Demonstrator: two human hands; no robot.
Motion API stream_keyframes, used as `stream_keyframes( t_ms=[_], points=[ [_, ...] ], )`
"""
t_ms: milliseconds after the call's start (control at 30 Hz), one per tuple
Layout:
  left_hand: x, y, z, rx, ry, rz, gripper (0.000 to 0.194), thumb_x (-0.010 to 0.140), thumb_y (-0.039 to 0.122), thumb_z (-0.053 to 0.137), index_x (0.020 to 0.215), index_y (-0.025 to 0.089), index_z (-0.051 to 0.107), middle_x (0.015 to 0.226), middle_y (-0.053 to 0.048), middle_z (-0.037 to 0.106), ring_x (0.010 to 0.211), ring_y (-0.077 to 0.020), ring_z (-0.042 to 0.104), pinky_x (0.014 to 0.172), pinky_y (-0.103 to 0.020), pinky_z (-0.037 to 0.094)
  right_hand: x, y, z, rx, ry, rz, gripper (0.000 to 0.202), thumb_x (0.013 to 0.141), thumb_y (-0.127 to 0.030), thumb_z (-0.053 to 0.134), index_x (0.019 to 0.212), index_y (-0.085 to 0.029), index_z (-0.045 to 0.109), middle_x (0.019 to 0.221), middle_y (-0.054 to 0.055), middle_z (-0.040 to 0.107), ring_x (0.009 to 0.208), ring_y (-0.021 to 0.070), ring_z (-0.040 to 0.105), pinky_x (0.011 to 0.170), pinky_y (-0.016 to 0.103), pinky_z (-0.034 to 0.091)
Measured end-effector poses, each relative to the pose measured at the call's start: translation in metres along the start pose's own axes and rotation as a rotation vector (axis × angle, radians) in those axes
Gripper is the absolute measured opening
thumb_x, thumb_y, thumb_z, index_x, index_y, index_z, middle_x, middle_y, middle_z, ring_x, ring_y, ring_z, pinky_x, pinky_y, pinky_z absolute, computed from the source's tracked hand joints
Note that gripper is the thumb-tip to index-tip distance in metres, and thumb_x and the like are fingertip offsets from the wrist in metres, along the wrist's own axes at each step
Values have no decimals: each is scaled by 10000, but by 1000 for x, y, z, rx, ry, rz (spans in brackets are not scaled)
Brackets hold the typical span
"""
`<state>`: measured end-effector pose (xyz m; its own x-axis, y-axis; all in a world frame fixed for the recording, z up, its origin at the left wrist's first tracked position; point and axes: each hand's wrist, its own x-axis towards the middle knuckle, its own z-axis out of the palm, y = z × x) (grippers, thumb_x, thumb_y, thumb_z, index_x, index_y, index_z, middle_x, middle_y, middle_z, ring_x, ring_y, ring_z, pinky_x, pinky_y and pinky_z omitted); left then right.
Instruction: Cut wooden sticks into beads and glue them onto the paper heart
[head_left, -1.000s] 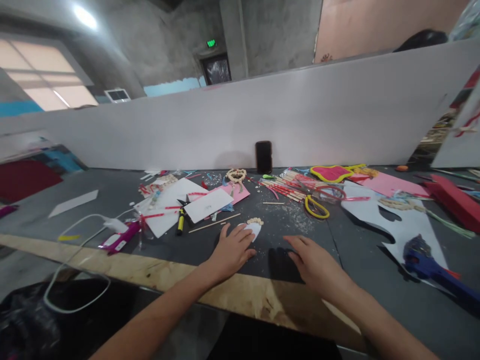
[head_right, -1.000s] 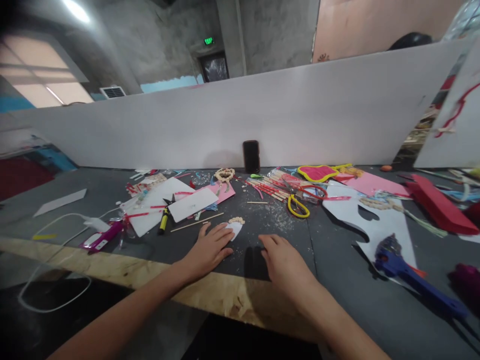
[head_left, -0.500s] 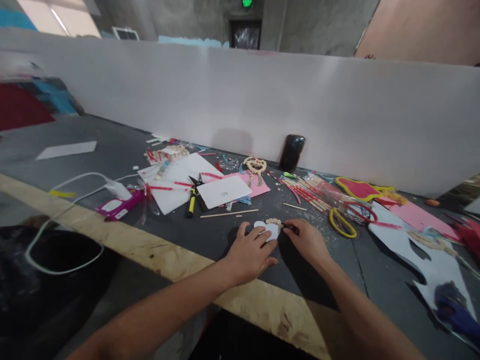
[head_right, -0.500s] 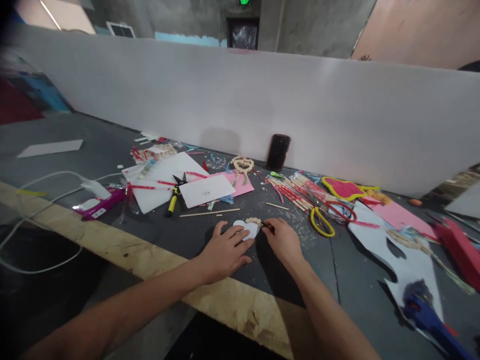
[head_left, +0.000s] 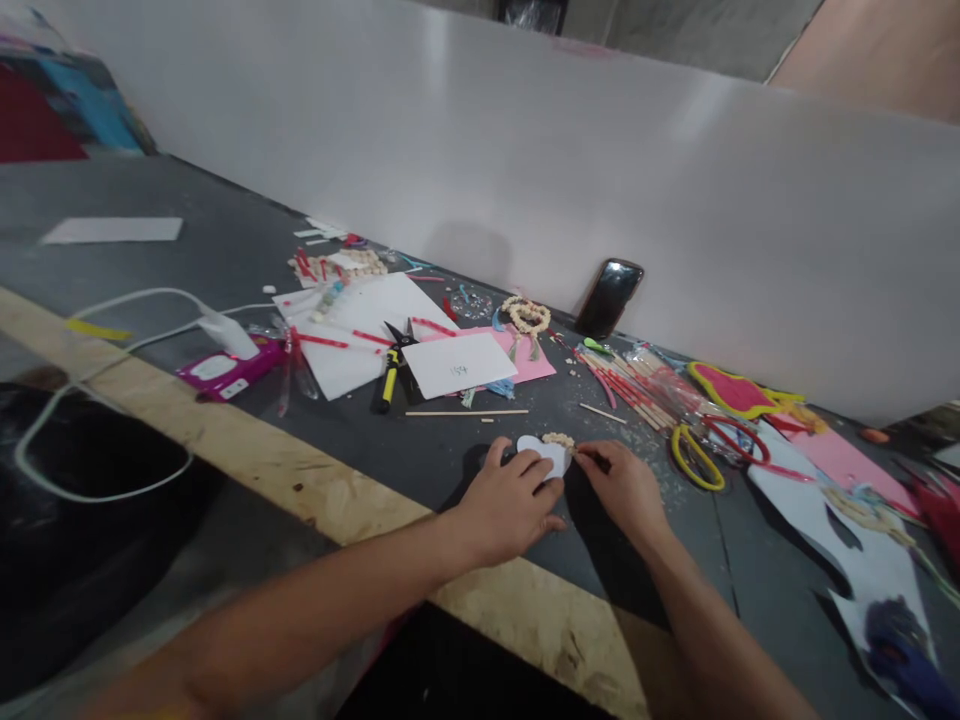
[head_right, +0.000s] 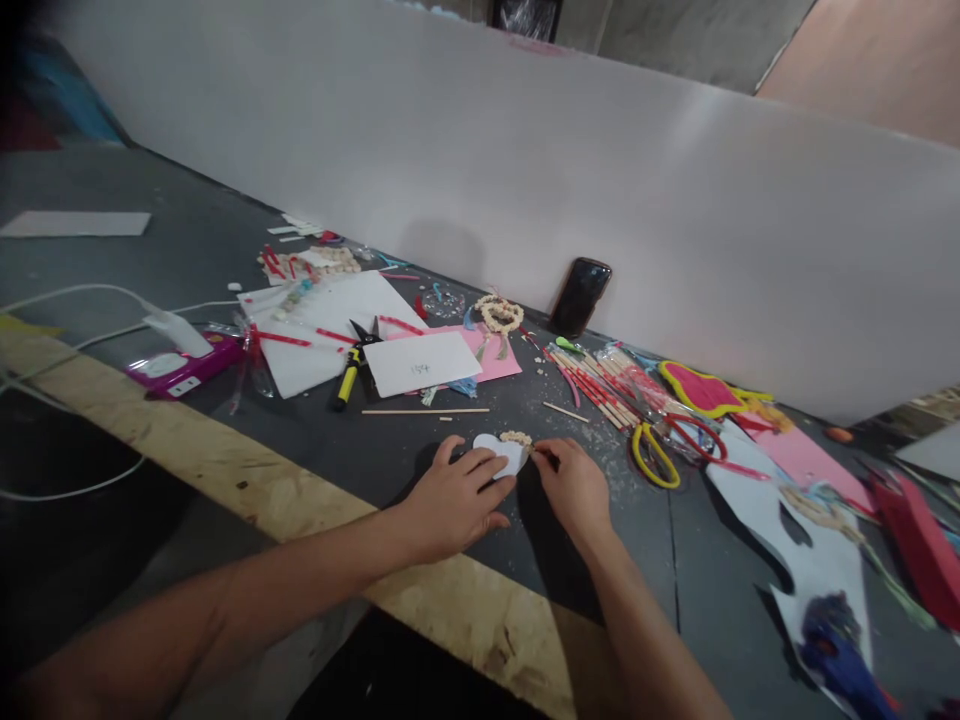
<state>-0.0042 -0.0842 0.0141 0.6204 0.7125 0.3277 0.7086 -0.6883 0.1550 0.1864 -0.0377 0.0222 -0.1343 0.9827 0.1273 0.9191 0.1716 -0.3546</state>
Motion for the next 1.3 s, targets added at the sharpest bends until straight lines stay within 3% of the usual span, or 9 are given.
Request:
stream_keyframes(
  t_ms=[567, 800, 900, 1067, 1200, 1300],
  points=[
    [0, 1, -2, 6, -32, -15, 372, 874, 451, 410, 1143, 209, 497, 1201, -86, 544, 1100, -249, 426, 933, -506, 215, -1, 2, -1, 78, 2, 31, 247, 782, -368, 462, 864, -236, 654, 869, 38, 659, 773, 172, 599, 695, 295, 434],
    [1, 1, -1, 0, -33, -22, 357, 884, 435, 388, 1145, 215, 492, 1235, -87, 522, 1103, -245, 429, 940, -505, 206, -5, 12, -8, 206, -91, 21, 314, 784, -370, 471, 1006, -179, 586, 850, 43, 654, 729, 149, 604, 690, 286, 474],
    [0, 2, -1, 0, -27, -18, 385, 883, 433, 391, 1185, 206, 463, 1263, -90, 500, 1105, -241, 432, 942, -491, 213, -23, 15, -23, 263, -140, -30, 326, 807, -373, 458, 1055, -184, 555, 959, 55, 642, 838, 146, 605, 734, 271, 483],
    [-1, 5, 1, 20, 19, -29, 411, 895, 404, 376, 1242, 188, 421, 1281, -111, 489, 1137, -235, 425, 960, -482, 194, -76, 15, -47, 257, -137, -67, 293, 823, -381, 461, 1056, -232, 560, 1074, 64, 599, 929, 167, 583, 807, 310, 473],
    [0, 7, 0, 1, 121, -68, 332, 912, 354, 348, 1191, 226, 476, 1230, -80, 535, 1133, -216, 441, 975, -474, 181, -122, 21, -57, 157, 73, -5, 295, 818, -427, 446, 1006, -255, 594, 1023, 56, 631, 940, 190, 592, 798, 316, 472],
    [-2, 3, -6, -31, 216, -181, 305, 906, 323, 358, 1160, 242, 506, 1163, -62, 562, 1080, -202, 481, 966, -445, 233, -156, 31, -66, 131, 244, 194, 335, 824, -481, 378, 898, -256, 615, 740, 25, 663, 668, 172, 629, 596, 269, 488]
  ],
)
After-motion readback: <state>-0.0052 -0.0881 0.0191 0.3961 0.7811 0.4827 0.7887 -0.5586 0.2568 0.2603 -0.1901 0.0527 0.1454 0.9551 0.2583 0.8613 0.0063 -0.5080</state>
